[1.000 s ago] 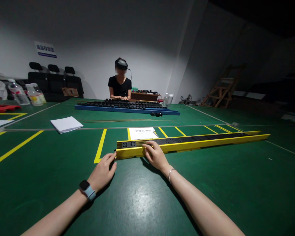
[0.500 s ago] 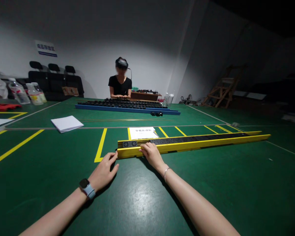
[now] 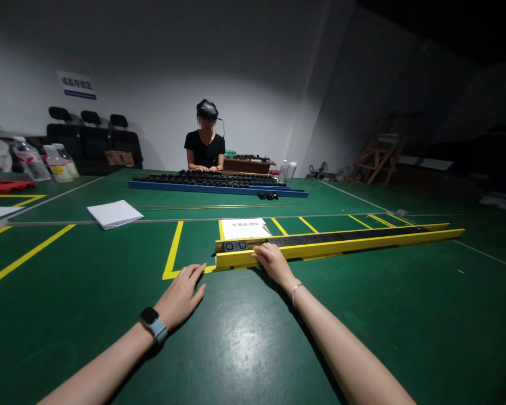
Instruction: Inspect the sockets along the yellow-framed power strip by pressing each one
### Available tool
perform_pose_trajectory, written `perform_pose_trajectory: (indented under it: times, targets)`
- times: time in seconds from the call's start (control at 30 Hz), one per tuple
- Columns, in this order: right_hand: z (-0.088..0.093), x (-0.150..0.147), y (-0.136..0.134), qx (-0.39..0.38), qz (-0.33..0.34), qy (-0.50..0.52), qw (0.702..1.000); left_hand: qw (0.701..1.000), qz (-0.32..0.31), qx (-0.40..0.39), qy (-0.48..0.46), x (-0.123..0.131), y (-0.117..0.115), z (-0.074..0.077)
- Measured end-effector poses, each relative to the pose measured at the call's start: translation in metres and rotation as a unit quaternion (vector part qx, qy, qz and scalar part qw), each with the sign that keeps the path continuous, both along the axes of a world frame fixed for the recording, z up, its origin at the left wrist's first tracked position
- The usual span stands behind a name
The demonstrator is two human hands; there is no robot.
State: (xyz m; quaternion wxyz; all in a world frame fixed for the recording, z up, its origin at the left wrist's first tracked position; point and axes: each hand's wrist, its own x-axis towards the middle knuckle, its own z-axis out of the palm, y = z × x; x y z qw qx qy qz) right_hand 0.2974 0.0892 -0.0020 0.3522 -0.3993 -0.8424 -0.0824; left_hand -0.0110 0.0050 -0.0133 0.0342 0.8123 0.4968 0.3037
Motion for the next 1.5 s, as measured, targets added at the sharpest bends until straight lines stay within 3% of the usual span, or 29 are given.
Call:
perform_pose_trajectory:
  times: [0.3,0.53,0.9,1.23,1.5]
  targets:
    - [0.012,0.000,-0.016,0.003,-0.003,0.031,1.000,1.000,0.007,-0.006,0.023,0.003,-0.001,0.003]
    - [0.019,-0.027,-0.032,0.007,0.082,-0.010,0.997,0.999,0.009,-0.011,0.032,0.002,0.000,0.003]
    - [0.016,-0.027,-0.028,0.020,0.063,0.012,0.998,0.999,0.010,-0.013,0.038,0.002,-0.001,0.003]
    - [0.017,-0.028,-0.028,0.060,-0.008,0.035,0.998,0.999,0.008,-0.007,0.038,0.002,-0.001,0.002]
    - [0.017,-0.029,-0.029,0.041,0.055,-0.010,0.998,0.999,0.009,-0.008,0.043,0.002,0.000,0.002]
